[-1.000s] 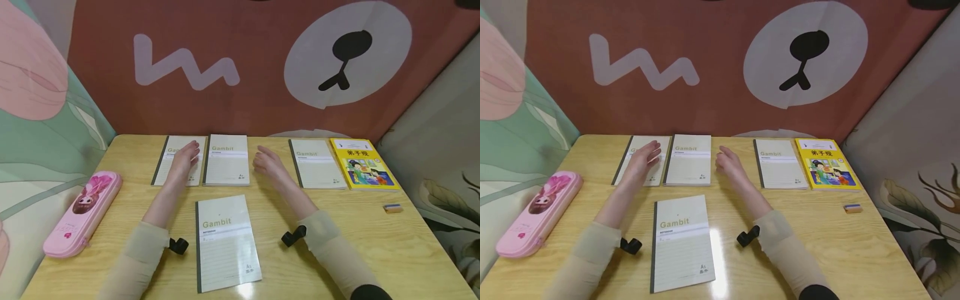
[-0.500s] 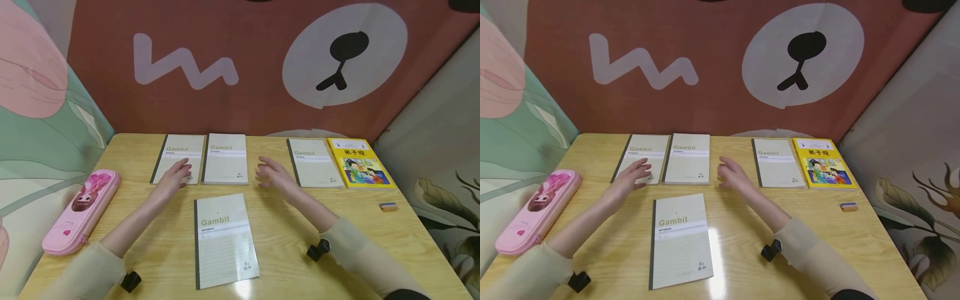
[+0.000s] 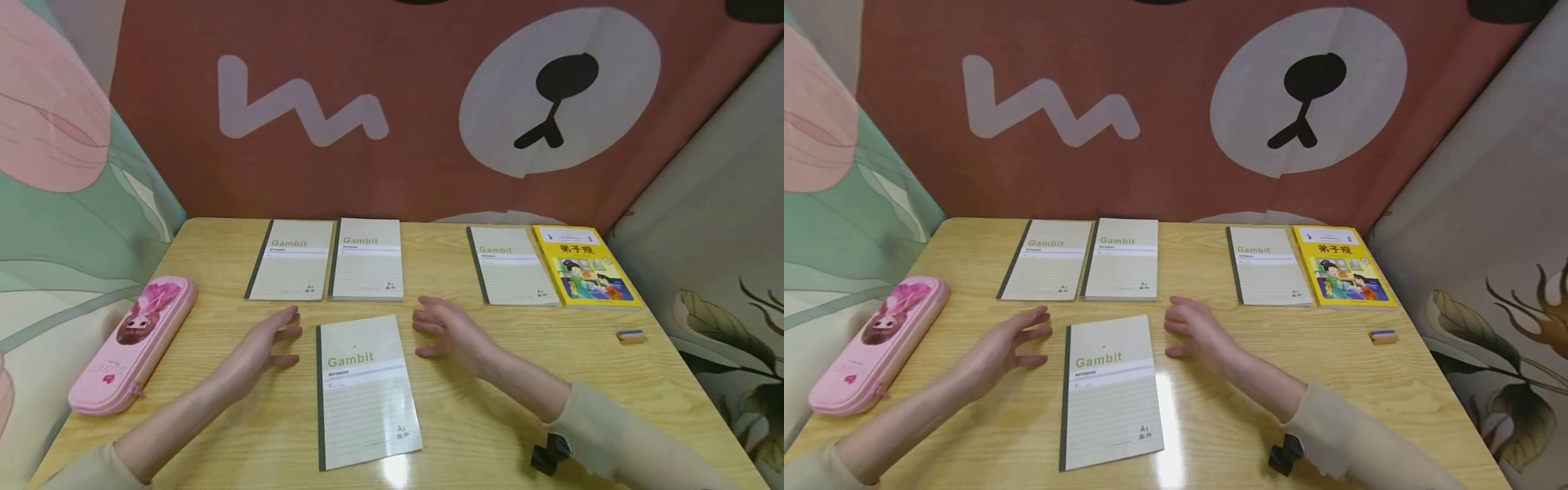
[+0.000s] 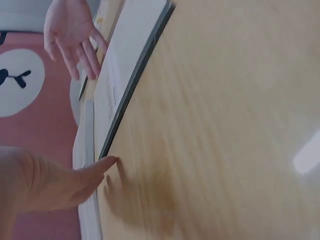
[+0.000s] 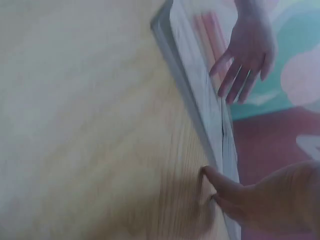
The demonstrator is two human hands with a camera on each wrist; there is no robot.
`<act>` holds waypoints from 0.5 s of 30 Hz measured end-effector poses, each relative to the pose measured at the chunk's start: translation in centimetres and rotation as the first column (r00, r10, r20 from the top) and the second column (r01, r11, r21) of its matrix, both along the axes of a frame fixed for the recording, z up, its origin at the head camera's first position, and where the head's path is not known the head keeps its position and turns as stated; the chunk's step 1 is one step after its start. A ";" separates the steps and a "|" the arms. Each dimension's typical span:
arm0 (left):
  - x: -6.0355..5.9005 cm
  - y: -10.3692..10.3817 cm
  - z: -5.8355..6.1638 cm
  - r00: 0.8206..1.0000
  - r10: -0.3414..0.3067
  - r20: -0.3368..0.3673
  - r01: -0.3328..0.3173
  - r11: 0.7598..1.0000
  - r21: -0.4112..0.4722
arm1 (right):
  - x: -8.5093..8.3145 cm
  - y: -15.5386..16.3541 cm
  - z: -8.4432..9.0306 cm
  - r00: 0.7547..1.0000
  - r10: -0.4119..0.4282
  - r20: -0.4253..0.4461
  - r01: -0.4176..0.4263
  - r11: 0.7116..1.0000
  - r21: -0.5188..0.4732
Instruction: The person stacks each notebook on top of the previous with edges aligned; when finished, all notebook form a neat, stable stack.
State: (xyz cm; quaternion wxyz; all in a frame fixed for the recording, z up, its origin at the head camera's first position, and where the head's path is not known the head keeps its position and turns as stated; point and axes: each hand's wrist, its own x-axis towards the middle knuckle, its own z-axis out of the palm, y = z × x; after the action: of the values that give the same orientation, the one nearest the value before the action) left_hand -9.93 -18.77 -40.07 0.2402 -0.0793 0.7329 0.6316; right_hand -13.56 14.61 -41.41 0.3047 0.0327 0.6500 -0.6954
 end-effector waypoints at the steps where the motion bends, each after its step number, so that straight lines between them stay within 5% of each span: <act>1: 0.3 0.0 0.0 1.000 0.019 0.016 -0.019 0.999 0.032 | 0.4 -0.1 0.2 1.000 0.011 0.005 -0.011 1.000 -0.005; 8: 1.9 0.6 -0.3 0.994 0.094 0.061 -0.103 0.981 0.168 | 2.8 -1.6 1.2 0.999 0.041 0.011 -0.041 0.999 0.003; 15: 2.7 2.1 -0.7 0.987 0.126 0.097 -0.142 0.973 0.180 | 3.6 -3.0 1.4 0.998 -0.064 0.018 0.063 0.996 0.066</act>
State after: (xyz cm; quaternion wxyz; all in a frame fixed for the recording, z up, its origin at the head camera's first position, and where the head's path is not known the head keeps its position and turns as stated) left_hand -7.19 -16.64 -40.74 0.2342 -0.1324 0.6528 0.7081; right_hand -9.93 11.57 -40.00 0.2876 0.0703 0.6679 -0.6828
